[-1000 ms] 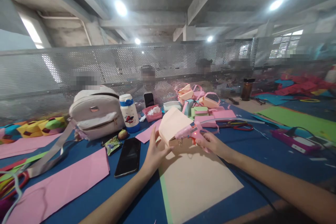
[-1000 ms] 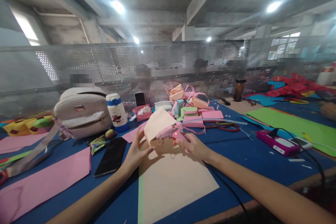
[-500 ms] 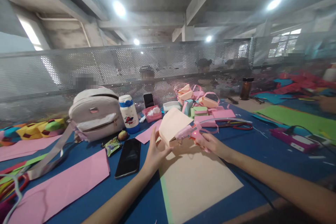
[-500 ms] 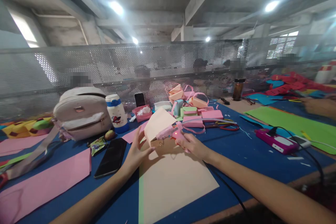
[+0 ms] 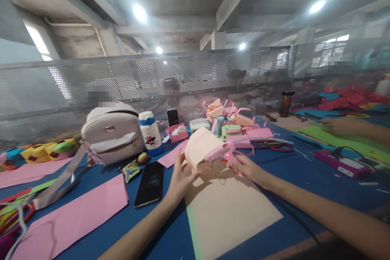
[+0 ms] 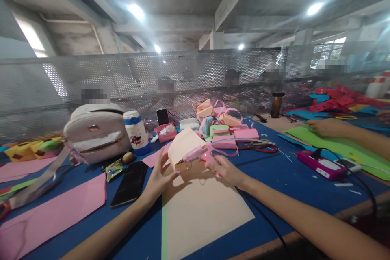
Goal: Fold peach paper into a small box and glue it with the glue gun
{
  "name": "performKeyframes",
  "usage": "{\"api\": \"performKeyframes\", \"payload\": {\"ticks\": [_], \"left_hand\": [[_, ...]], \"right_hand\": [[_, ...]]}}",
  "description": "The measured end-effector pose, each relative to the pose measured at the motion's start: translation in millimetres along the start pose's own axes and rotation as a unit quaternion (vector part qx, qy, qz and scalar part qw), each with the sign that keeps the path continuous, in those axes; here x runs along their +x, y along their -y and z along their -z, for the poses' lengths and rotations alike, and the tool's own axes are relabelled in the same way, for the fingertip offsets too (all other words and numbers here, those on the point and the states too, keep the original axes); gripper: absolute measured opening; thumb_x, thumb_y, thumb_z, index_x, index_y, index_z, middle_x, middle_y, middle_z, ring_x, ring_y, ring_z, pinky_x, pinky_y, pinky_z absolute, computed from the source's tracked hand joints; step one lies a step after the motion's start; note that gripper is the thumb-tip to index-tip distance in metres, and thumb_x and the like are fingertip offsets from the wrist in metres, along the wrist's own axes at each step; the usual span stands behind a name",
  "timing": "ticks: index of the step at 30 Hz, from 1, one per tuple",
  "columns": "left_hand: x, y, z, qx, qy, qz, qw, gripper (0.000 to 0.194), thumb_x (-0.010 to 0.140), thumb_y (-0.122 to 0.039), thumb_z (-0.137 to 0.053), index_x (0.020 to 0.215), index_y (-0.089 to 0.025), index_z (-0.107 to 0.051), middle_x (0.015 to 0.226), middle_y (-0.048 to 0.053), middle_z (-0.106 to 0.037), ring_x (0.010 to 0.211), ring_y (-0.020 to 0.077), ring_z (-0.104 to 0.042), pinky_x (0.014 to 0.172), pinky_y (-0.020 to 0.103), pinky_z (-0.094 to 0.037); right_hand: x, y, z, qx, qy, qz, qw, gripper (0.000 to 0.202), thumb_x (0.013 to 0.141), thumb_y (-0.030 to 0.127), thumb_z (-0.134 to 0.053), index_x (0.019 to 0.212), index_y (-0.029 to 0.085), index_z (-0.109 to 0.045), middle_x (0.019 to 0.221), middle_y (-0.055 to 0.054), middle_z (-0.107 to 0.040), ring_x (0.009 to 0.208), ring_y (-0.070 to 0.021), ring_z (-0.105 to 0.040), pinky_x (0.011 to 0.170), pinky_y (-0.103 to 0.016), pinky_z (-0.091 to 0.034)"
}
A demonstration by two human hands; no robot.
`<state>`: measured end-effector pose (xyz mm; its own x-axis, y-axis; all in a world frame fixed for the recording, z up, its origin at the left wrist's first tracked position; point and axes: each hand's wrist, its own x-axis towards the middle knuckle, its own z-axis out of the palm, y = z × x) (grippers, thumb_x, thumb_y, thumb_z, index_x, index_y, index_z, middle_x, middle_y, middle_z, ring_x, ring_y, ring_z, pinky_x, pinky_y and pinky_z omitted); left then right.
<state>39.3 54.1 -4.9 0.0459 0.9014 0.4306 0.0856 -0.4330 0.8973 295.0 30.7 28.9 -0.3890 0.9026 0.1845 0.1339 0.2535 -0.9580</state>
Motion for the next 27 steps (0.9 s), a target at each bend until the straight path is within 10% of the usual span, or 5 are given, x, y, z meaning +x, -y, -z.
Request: {"api": "performKeyframes", "payload": {"ticks": [27], "left_hand": [[0.6,-4.8,-0.1,-0.008,-0.006,0.011,1.0,0.105,0.063,-0.048,-0.085,0.15,-0.029,-0.028,0.143,0.014,-0.048,0.14,0.0341,-0.04,0.115,0.053,-0.033]], "right_hand": [[-2.6,6.5,6.8,0.014,-0.025,0.004,1.0,0.064,0.072,0.081,-0.061,0.067,0.019,-0.046,0.054,0.007,-0.036,0.047,-0.007,-0.029,0.046,-0.025,-0.018]]}}
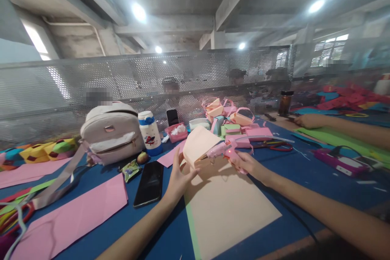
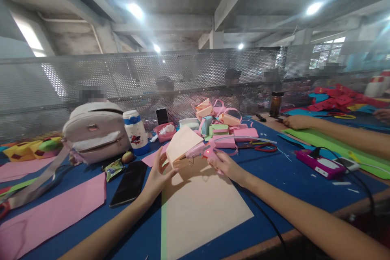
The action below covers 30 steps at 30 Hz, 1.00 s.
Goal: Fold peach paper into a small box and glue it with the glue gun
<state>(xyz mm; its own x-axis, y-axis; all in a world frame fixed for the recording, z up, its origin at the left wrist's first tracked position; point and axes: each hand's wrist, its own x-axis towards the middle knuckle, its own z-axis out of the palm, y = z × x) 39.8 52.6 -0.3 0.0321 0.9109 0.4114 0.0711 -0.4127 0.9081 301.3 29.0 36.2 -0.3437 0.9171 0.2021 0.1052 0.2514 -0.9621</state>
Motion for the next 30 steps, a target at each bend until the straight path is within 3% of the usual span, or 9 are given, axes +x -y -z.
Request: {"api": "performKeyframes", "payload": {"ticks": [10,21,30], "left_hand": [[-0.8,-4.3,1.2,-0.007,0.0,0.017,1.0,0.104,0.064,-0.045,-0.085,0.15,-0.028,-0.028,0.147,0.014,-0.044,0.142,0.0333,-0.038,0.115,0.05,-0.035],[3.2,5.9,-0.9,-0.025,-0.04,0.012,0.999,0.104,0.061,-0.048,-0.086,0.148,-0.027,-0.032,0.145,0.015,-0.048,0.14,0.0339,-0.041,0.114,0.051,-0.036],[1.7,2.7,-0.1,-0.02,-0.044,0.026,0.998,0.1,0.065,-0.051,-0.082,0.147,-0.025,-0.031,0.148,0.015,-0.046,0.143,0.0326,-0.037,0.118,0.049,-0.03]], "right_hand": [[-0.6,1.8,3.2,-0.002,-0.015,0.002,1.0,0.063,0.071,0.08,-0.062,0.067,0.019,-0.046,0.054,0.007,-0.035,0.048,-0.0069,-0.029,0.045,-0.024,-0.019],[1.0,-4.7,9.9,-0.011,-0.043,0.006,0.999,0.064,0.07,0.081,-0.062,0.072,0.018,-0.052,0.056,0.006,-0.036,0.049,-0.0077,-0.031,0.046,-0.024,-0.019],[1.9,-6.3,12.9,-0.008,-0.048,0.016,0.999,0.063,0.071,0.079,-0.063,0.069,0.018,-0.051,0.053,0.006,-0.036,0.049,-0.0079,-0.031,0.046,-0.025,-0.02]]}}
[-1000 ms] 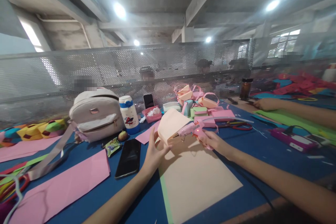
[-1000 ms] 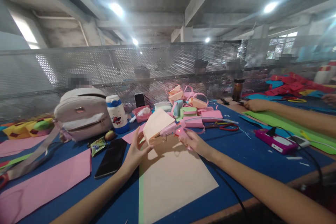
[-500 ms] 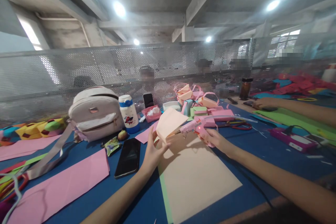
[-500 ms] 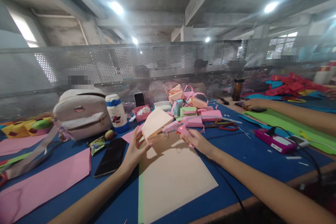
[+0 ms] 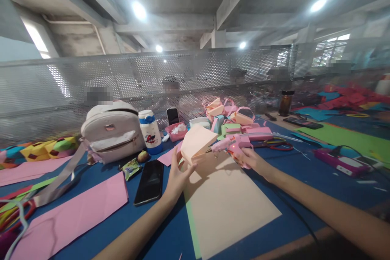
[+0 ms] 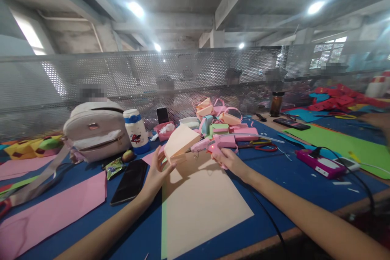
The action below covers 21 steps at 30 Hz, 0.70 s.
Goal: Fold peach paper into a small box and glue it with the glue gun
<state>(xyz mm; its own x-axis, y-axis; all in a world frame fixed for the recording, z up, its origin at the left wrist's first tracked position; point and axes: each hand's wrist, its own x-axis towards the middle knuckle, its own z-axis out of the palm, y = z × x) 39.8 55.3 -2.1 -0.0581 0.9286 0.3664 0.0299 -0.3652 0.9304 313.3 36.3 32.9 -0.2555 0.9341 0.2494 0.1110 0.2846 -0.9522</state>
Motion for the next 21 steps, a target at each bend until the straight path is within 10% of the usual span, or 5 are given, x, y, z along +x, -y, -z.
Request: {"api": "performKeyframes", "payload": {"ticks": [21], "left_hand": [[1.2,0.2,0.2,-0.004,-0.011,0.013,1.0,0.107,0.065,-0.052,-0.082,0.149,-0.022,-0.025,0.148,0.019,-0.044,0.141,0.0342,-0.039,0.118,0.051,-0.031]], "right_hand": [[-1.0,0.2,0.7,0.001,-0.007,0.001,1.0,0.062,0.071,0.079,-0.064,0.068,0.018,-0.051,0.053,0.006,-0.038,0.049,-0.0081,-0.032,0.047,-0.025,-0.022]]}}
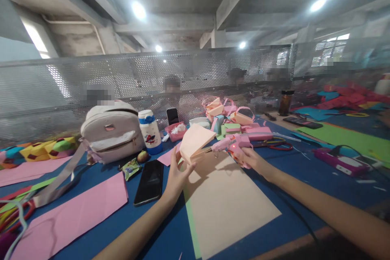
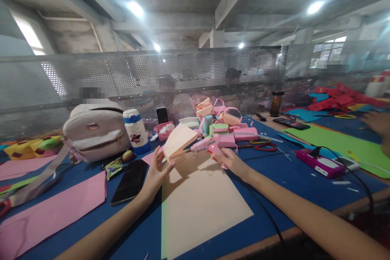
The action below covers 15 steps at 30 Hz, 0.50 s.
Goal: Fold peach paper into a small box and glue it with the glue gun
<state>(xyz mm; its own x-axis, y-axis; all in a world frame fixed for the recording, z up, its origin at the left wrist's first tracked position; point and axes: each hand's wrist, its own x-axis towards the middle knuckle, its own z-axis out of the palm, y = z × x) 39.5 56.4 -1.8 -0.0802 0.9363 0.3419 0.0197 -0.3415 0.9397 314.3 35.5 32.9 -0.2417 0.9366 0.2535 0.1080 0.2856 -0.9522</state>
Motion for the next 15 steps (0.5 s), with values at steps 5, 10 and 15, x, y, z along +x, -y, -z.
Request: {"api": "performKeyframes", "payload": {"ticks": [5,10,15], "left_hand": [[0.2,1.5,-0.6,-0.002,0.003,-0.001,1.0,0.108,0.062,-0.052,-0.084,0.148,-0.022,-0.025,0.147,0.019,-0.044,0.142,0.0347,-0.039,0.118,0.052,-0.03],[1.0,3.4,0.8,0.001,0.004,-0.009,1.0,0.104,0.065,-0.053,-0.082,0.148,-0.025,-0.026,0.148,0.017,-0.045,0.142,0.0331,-0.039,0.118,0.051,-0.031],[0.9,4.0,0.8,0.011,-0.005,-0.01,1.0,0.106,0.066,-0.054,-0.082,0.15,-0.024,-0.025,0.148,0.017,-0.044,0.142,0.0335,-0.04,0.117,0.049,-0.032]], "right_hand": [[0.1,2.6,-0.8,-0.003,-0.003,-0.002,1.0,0.062,0.07,0.079,-0.064,0.066,0.018,-0.05,0.053,0.006,-0.039,0.047,-0.0075,-0.031,0.046,-0.024,-0.02],[2.1,0.6,0.4,0.0,-0.01,-0.003,1.0,0.062,0.069,0.079,-0.065,0.067,0.018,-0.052,0.052,0.006,-0.04,0.047,-0.0078,-0.033,0.045,-0.024,-0.02],[2.3,-4.0,1.8,0.019,0.01,-0.005,1.0,0.062,0.07,0.077,-0.066,0.074,0.016,-0.058,0.054,0.006,-0.039,0.046,-0.0073,-0.031,0.045,-0.024,-0.02]]}}
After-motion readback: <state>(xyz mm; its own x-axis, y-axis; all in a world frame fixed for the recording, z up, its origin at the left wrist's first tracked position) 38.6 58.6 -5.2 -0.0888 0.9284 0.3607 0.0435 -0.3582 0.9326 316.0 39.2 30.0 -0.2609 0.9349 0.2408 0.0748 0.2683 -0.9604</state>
